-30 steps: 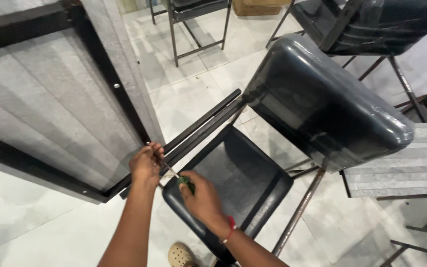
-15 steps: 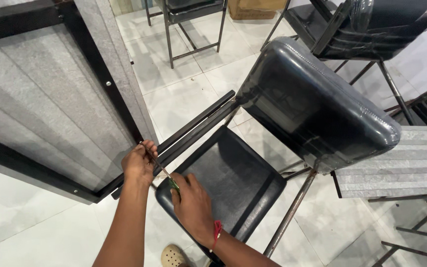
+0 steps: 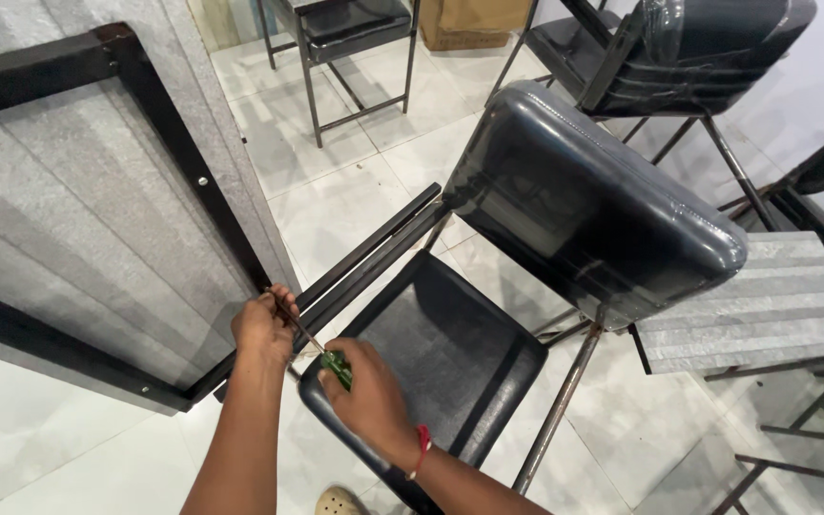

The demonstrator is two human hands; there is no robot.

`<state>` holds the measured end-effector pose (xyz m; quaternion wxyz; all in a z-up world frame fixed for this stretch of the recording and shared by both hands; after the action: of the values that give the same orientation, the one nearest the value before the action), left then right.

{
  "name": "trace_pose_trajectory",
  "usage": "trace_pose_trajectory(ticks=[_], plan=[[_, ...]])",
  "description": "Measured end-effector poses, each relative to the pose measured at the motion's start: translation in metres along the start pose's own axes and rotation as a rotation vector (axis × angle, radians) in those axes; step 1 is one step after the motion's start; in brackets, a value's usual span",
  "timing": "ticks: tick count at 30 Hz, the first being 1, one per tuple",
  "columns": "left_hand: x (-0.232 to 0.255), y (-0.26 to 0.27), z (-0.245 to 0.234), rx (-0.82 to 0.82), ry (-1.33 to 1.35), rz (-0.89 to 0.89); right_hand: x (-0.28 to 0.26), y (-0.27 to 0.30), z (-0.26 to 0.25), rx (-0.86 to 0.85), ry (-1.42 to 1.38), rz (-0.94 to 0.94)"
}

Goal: The person uses a screwdriver to tighten screws on a rectangular tabletop, securing it to a metal frame. They then flip the tabletop over and continue tightening screws on the underside to complete the assembly.

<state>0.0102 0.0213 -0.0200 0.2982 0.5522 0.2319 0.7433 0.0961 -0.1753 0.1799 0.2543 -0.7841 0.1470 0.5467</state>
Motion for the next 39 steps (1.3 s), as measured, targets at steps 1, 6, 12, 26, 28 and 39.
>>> trace_pose_trajectory(ticks=[1,6,12,26,28,39], plan=[[0.000,-0.002,0.000,-0.008,0.000,-0.005,0.038,0.003,0.007,-0.006,-0.208,0.350],[-0.005,-0.012,-0.004,0.035,-0.013,-0.033,0.085,0.036,0.065,-0.206,-1.088,1.231],[-0.019,-0.044,0.000,-0.017,0.067,-0.169,0.075,0.011,0.039,-0.231,-0.446,0.867],[-0.027,-0.066,0.002,-0.050,0.116,-0.298,0.083,0.037,0.062,-0.013,-0.894,1.156],[-0.027,-0.069,0.004,-0.060,0.136,-0.309,0.082,0.038,0.075,-0.059,-1.166,1.244],[-0.033,-0.080,0.005,-0.136,0.146,-0.347,-0.008,0.010,0.033,-0.026,0.394,0.097]])
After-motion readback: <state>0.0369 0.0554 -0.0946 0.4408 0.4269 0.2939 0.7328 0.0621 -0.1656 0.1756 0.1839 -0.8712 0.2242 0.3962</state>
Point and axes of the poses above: each hand's wrist, its own y-axis away from the middle knuckle, its own z-axis out of the palm, x = y × z, the point moved 10 cm from there along -y, towards the middle knuckle, and after that the axes turned 13 degrees about -y, right-handed, at the moved point
